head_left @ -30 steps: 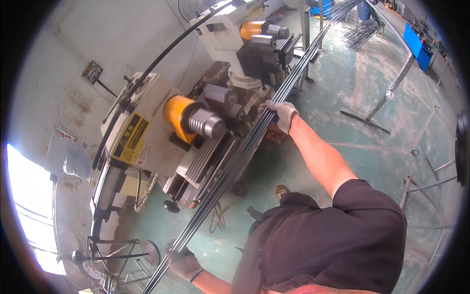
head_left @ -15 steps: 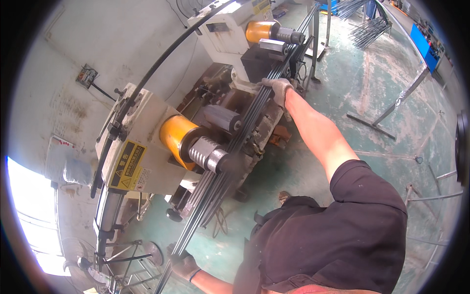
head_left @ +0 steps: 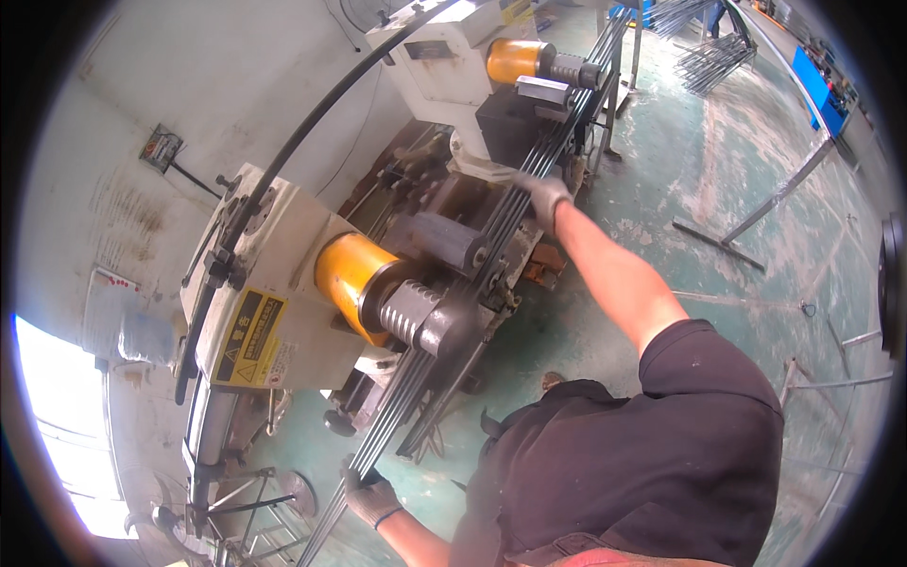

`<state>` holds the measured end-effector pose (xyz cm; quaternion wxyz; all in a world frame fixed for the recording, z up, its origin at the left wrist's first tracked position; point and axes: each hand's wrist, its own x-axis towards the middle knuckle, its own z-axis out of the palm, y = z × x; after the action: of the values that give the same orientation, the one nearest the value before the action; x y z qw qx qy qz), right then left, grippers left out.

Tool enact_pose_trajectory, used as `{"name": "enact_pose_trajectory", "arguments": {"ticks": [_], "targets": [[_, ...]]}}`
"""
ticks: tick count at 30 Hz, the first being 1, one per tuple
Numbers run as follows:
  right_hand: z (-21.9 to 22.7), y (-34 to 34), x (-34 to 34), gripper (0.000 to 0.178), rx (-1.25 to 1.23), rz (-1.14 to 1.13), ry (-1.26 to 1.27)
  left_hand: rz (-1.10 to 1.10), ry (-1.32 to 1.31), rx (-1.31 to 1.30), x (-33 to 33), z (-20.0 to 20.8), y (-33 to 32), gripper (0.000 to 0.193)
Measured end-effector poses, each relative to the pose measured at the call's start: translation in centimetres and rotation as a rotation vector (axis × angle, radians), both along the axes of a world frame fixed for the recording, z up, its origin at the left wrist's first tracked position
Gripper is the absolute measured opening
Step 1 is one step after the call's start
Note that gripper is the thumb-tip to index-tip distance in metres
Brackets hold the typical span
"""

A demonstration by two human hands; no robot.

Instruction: The person feeds long metal rods into a bending machine, operates the machine to bend them into U-shaped pieces, and stacks the finished pieces on a rack. The person also measures a rod against a wooden board and handles multiple rods during the process.

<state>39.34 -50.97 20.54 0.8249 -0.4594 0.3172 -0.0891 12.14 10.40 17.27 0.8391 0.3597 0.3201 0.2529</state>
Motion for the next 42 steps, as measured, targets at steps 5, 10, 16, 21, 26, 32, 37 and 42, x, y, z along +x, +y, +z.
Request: {"name": "enact_pose_trajectory", "arguments": {"ticks": [5,10,16,21,26,32,37,42], "targets": [[-2.2,-1.3,0.9,0.028,-0.032,0.015,-0.07,-0.145,-0.135,-0.067,0.0,-1.1,-1.0,0.029],[-0.9,-4.5,2.7,0.027,0.008,-0.063,0.005,-0.229,-0.212,-0.202,0.6,-0.7,-1.8,0.03],[-1.9,-10.0,5.7,0.03,-0.015,-0.003,-0.058,-0.079,-0.169,-0.114,-1.5,-5.1,11.4,0.026],[-0.9,-7.7,4.4,0.037,-0.039,-0.088,-0.071,-0.084,-0.085,-0.131,-0.3,-6.2,9.9,0.026],[0.6,-7.9,3.8,0.029,0.13,-0.1,-0.091,-0.155,-0.052,0.016,-0.1,-1.5,2.7,0.028],[1.6,-8.1,4.6,0.028,0.13,-0.062,-0.108,-0.221,-0.171,0.0,1.7,1.7,0.8,0.031],[0.7,-6.3,4.8,0.045,0.023,-0.089,-0.116,-0.096,-0.016,-0.06,2.3,-2.2,3.4,0.03],[1.2,-3.8,2.6,0.049,-0.097,-0.053,0.013,-0.171,-0.109,-0.046,2.0,-2.1,2.0,0.029]]}}
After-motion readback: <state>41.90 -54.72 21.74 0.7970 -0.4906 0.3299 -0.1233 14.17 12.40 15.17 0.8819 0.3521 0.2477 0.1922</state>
